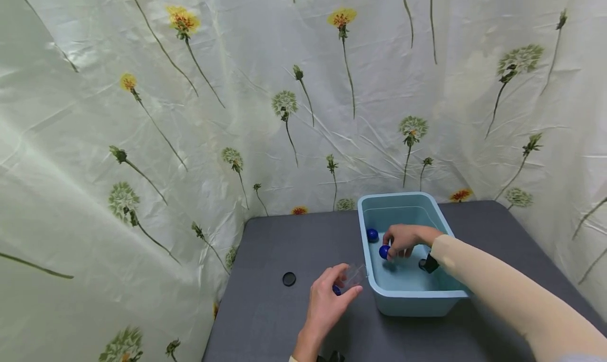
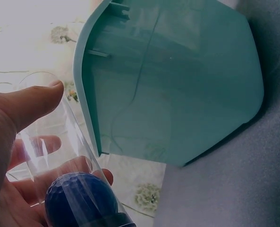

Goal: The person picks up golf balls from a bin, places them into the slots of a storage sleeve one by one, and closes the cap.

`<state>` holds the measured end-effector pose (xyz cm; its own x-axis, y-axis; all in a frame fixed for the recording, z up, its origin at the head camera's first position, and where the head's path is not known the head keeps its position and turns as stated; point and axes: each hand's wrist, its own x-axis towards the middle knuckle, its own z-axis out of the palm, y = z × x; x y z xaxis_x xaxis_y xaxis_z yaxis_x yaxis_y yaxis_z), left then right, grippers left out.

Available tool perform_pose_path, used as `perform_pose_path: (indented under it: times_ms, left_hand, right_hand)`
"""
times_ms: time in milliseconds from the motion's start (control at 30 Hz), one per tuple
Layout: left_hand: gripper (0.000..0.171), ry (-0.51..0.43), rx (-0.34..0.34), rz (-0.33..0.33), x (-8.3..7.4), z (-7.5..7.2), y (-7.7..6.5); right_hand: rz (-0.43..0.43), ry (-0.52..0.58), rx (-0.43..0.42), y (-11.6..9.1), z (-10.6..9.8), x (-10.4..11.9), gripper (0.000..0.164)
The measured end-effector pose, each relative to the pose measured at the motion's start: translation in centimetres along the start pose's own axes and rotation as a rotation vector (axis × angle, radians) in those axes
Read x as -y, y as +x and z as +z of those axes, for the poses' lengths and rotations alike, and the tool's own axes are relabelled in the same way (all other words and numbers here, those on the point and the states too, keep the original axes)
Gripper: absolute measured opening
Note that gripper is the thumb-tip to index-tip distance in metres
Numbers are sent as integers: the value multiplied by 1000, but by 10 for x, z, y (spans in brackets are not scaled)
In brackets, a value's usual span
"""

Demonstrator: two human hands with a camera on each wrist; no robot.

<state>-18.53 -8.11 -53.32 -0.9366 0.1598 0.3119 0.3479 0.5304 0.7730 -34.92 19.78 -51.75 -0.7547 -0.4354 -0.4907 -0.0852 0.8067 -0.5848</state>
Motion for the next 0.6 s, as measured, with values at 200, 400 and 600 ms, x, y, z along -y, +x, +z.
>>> perform_pose_path:
  times_ms: [200, 400, 600]
  left_hand:
    - [44, -2, -8, 21, -4, 2, 1]
    - [46, 7, 3, 10, -9, 3, 2]
    - [47, 6, -1, 28, -14, 4, 4]
  right_hand:
    - [-115, 65, -38, -23, -4, 1, 22]
    - [-260, 88, -77, -49, -7, 3, 25]
    - [-370, 156, -91, -76, -11, 11, 31]
